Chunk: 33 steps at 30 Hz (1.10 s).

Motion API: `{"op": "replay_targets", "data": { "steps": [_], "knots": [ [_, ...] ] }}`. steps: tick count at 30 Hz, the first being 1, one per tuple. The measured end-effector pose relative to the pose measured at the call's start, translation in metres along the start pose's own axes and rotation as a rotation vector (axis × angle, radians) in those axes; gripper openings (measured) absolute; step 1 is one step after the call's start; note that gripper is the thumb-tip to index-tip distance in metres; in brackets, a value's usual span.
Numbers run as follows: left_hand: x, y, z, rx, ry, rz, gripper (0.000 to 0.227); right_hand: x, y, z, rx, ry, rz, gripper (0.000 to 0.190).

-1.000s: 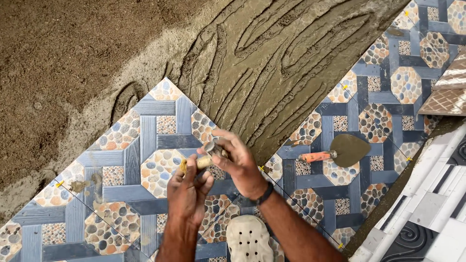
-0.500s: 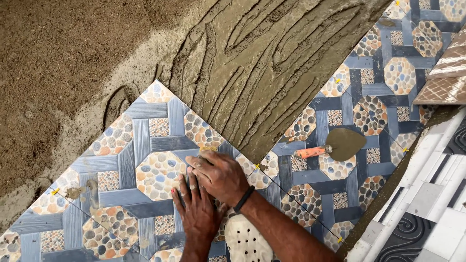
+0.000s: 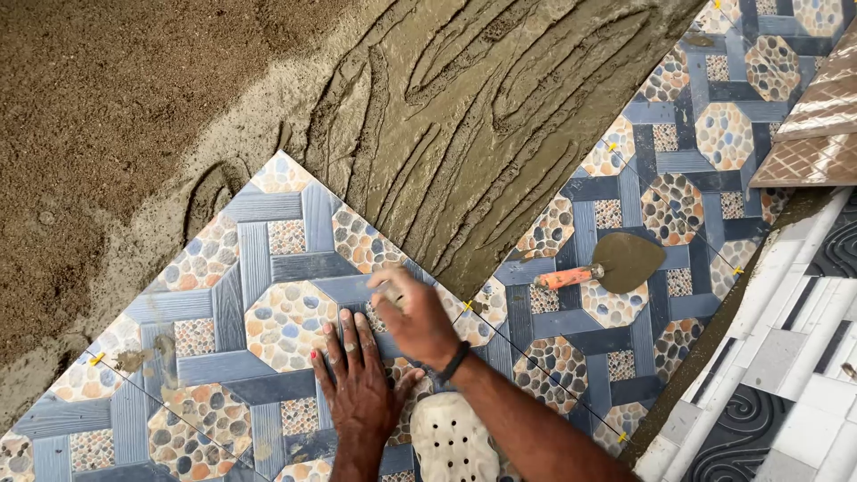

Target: Applying mortar and placing floor tiles.

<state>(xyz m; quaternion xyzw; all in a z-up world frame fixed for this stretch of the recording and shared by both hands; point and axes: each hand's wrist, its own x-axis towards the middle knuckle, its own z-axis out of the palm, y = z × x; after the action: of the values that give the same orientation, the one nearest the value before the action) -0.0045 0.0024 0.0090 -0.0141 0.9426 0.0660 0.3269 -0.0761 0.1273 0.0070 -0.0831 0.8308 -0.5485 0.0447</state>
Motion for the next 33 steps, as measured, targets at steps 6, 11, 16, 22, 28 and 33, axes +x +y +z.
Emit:
{"op": "replay_targets", "data": {
  "steps": [6,11,16,22,28,33],
  "knots": [
    [0.004,-0.011,0.029,-0.107,0.193,0.064,0.126,-0.026,0.013,-0.080,0.275,0.351,0.281,0.016],
    [0.004,-0.011,0.023,-0.118,0.236,0.093,0.122,-0.049,0.073,-0.075,0.181,0.280,0.398,0.011],
    [0.006,-0.022,0.015,-0.061,0.039,0.051,0.117,-0.022,0.051,-0.108,0.677,0.459,0.380,0.015],
    [0.012,-0.140,0.038,-0.014,0.264,-0.012,0.114,0.005,-0.021,-0.099,0.650,0.294,0.244,0.015],
    [-0.034,-0.214,-0.026,-0.070,0.259,-0.241,0.134,0.032,-0.016,0.001,0.078,-0.160,-0.010,0.017],
    [-0.039,-0.210,-0.037,-0.080,0.107,-0.233,0.146,0.059,-0.057,0.036,-0.106,-0.236,0.083,0.014]
  ]
}}
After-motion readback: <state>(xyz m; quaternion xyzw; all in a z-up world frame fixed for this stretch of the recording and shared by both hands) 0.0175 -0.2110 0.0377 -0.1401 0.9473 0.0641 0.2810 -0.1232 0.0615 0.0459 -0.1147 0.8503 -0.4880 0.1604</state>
